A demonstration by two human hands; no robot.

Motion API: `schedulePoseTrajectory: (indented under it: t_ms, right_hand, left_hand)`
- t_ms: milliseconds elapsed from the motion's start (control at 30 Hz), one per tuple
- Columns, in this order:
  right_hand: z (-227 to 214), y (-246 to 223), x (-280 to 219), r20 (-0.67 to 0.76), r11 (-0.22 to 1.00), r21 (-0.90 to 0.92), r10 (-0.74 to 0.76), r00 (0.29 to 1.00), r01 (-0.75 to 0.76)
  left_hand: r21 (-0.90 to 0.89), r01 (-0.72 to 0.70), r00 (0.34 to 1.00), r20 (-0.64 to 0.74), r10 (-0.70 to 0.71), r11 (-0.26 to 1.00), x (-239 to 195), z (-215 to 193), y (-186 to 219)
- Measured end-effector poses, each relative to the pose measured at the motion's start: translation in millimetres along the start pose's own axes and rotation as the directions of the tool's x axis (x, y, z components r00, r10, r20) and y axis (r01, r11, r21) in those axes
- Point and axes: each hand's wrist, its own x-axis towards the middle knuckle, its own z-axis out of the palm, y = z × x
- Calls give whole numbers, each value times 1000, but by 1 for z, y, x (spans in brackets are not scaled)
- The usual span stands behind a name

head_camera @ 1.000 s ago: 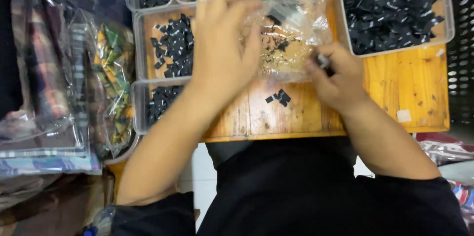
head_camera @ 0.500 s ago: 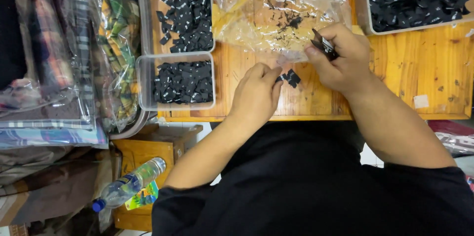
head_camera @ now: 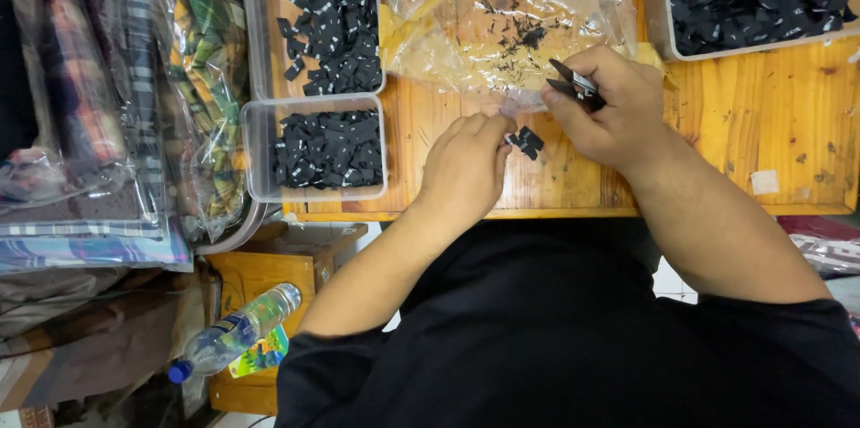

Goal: Trimming excess threads from black fabric labels using thread nippers at a workbench.

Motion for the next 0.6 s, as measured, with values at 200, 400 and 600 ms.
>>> schedulePoseTrajectory:
  t_ms: [200, 400, 600]
  right_hand:
    - [2, 0, 0, -5, 996, 77, 50, 999, -49]
    - [1, -37, 27, 87, 955, 230, 173, 981, -189]
    - [1, -40, 31, 114, 929, 239, 261, 958, -282]
  left_hand:
    - [-486, 102, 993, -5, -119, 868, 4, -28, 19]
    - [-900, 73, 984, -6, -177, 431, 24, -21, 3]
    - [-903, 3, 952, -129, -278, 429, 39, -23, 15]
